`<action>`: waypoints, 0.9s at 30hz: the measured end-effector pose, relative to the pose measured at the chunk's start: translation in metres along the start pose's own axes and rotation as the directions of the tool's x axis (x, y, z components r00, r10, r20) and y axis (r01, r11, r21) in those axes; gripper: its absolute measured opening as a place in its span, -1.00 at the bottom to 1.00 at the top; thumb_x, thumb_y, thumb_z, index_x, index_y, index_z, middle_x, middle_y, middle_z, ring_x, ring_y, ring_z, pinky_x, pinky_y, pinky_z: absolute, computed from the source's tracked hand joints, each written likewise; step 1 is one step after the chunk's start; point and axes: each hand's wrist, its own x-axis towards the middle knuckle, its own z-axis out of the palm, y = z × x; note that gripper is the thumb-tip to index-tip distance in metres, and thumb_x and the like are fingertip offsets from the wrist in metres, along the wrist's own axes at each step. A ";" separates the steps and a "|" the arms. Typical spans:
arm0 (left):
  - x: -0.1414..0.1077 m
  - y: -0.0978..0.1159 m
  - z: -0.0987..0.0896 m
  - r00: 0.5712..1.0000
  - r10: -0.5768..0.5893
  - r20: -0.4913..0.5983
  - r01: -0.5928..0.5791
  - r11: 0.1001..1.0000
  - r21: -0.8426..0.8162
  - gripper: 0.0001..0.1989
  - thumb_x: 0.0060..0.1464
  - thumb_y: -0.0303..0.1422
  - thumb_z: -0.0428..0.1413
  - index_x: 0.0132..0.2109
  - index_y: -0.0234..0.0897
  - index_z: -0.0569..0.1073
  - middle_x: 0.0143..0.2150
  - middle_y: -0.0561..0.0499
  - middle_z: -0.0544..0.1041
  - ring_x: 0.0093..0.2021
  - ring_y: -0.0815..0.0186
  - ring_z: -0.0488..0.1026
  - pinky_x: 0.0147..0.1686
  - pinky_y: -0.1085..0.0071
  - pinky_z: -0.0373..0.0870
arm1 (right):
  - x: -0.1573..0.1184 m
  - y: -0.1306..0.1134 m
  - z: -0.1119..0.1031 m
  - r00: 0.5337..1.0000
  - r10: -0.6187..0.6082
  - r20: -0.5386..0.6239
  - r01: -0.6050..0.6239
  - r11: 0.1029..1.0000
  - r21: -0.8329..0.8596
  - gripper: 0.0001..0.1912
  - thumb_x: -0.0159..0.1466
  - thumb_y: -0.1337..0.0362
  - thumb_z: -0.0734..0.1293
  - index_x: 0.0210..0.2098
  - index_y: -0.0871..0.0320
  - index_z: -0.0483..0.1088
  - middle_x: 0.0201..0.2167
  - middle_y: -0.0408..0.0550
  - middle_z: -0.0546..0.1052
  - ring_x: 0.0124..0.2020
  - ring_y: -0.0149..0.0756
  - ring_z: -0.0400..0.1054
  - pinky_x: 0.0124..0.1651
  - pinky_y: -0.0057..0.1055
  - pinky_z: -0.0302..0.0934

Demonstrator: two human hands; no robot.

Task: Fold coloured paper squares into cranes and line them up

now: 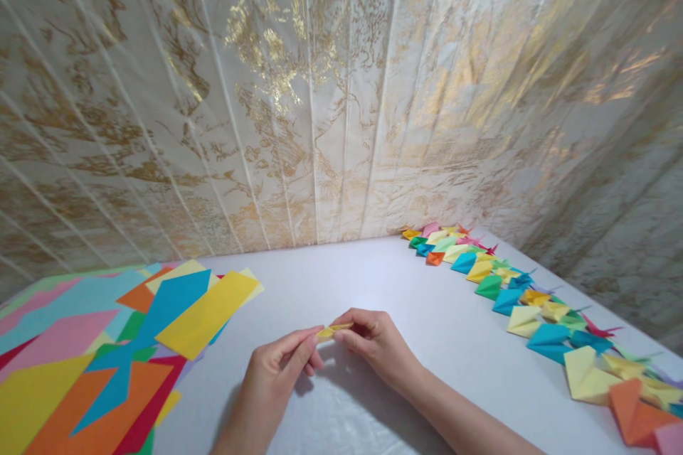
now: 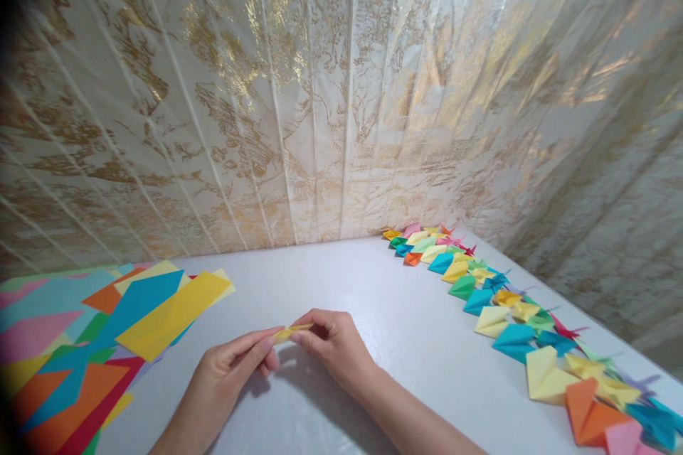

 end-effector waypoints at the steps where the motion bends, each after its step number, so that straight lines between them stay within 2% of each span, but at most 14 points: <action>1: 0.000 -0.001 0.000 1.000 -0.007 -0.006 0.007 1.000 0.012 -0.59 0.04 -0.04 0.16 -0.20 -0.27 0.68 -0.53 0.05 0.57 -0.51 0.29 0.44 -0.47 0.45 0.41 | 0.000 0.000 0.000 1.000 0.013 0.003 -0.013 1.000 -0.015 -0.71 0.24 0.09 0.39 -0.24 0.20 0.59 -0.63 -0.23 0.37 -0.58 -0.44 0.16 -0.50 -0.51 0.04; 3: -0.001 -0.002 0.000 1.000 -0.027 -0.006 0.027 0.999 0.030 -0.57 0.01 -0.04 0.18 -0.15 -0.28 0.68 -0.49 0.03 0.61 -0.47 0.25 0.50 -0.42 0.42 0.46 | -0.001 -0.001 0.001 1.000 0.027 -0.007 -0.028 0.999 -0.041 -0.70 0.27 0.13 0.35 -0.16 0.21 0.56 -0.63 -0.26 0.31 -0.58 -0.45 0.12 -0.52 -0.52 -0.01; 7: -0.003 -0.002 -0.001 0.998 -0.059 0.014 0.058 0.994 0.089 -0.51 0.05 -0.03 0.15 -0.04 -0.28 0.64 -0.27 -0.05 0.70 -0.30 0.15 0.62 -0.24 0.34 0.53 | -0.001 -0.002 0.004 0.999 0.017 -0.042 -0.021 0.995 -0.099 -0.76 0.26 0.28 0.26 -0.18 0.19 0.53 -0.63 -0.28 0.23 -0.57 -0.44 0.07 -0.51 -0.51 -0.05; 11: -0.003 -0.001 -0.001 1.000 -0.017 0.005 0.015 0.971 0.237 -0.57 0.09 -0.08 0.08 -0.05 -0.25 0.61 -0.32 -0.03 0.69 -0.33 0.15 0.60 -0.27 0.35 0.48 | -0.003 -0.003 0.006 1.000 -0.006 -0.026 0.001 0.983 -0.184 -0.68 0.22 0.41 0.20 -0.10 0.18 0.49 -0.61 -0.31 0.20 -0.56 -0.45 0.07 -0.46 -0.52 -0.04; 14: -0.003 -0.002 0.000 0.997 0.076 -0.020 -0.065 0.938 0.341 -0.70 0.11 -0.19 0.07 -0.08 -0.18 0.54 -0.44 0.09 0.55 -0.44 0.25 0.49 -0.37 0.42 0.39 | -0.004 -0.003 0.007 0.999 -0.034 -0.011 0.030 0.969 -0.247 -0.63 0.22 0.44 0.18 -0.03 0.17 0.46 -0.62 -0.33 0.19 -0.57 -0.45 0.07 -0.45 -0.52 -0.04; 18: -0.007 -0.007 0.003 0.991 0.135 -0.011 -0.121 0.915 0.385 -0.83 0.12 -0.35 0.00 -0.10 -0.11 0.33 -0.55 0.26 0.18 -0.55 0.32 0.30 -0.48 0.49 0.21 | -0.007 -0.004 0.010 0.998 -0.065 0.011 0.065 0.937 -0.344 -0.58 0.24 0.44 0.17 0.05 0.15 0.42 -0.62 -0.34 0.20 -0.60 -0.44 0.06 -0.44 -0.51 -0.03; 22: -0.010 -0.008 0.005 0.990 0.141 0.006 -0.131 0.905 0.406 -0.83 0.13 -0.37 -0.03 -0.10 -0.09 0.22 -0.53 0.27 0.15 -0.53 0.31 0.31 -0.46 0.48 0.21 | -0.009 -0.008 0.012 0.997 -0.068 0.033 0.075 0.896 -0.439 -0.58 0.25 0.41 0.16 0.07 0.16 0.41 -0.59 -0.28 0.30 -0.59 -0.40 0.14 -0.43 -0.50 0.01; 27: -0.010 -0.010 0.008 0.990 0.136 0.038 -0.139 0.884 0.447 -0.84 0.15 -0.33 -0.05 -0.10 -0.11 0.21 -0.53 0.27 0.14 -0.53 0.29 0.32 -0.44 0.47 0.24 | -0.010 -0.010 0.014 0.998 -0.056 0.014 0.055 0.846 -0.530 -0.51 0.17 0.42 0.22 0.09 0.16 0.41 -0.52 -0.21 0.41 -0.53 -0.36 0.28 -0.39 -0.49 0.04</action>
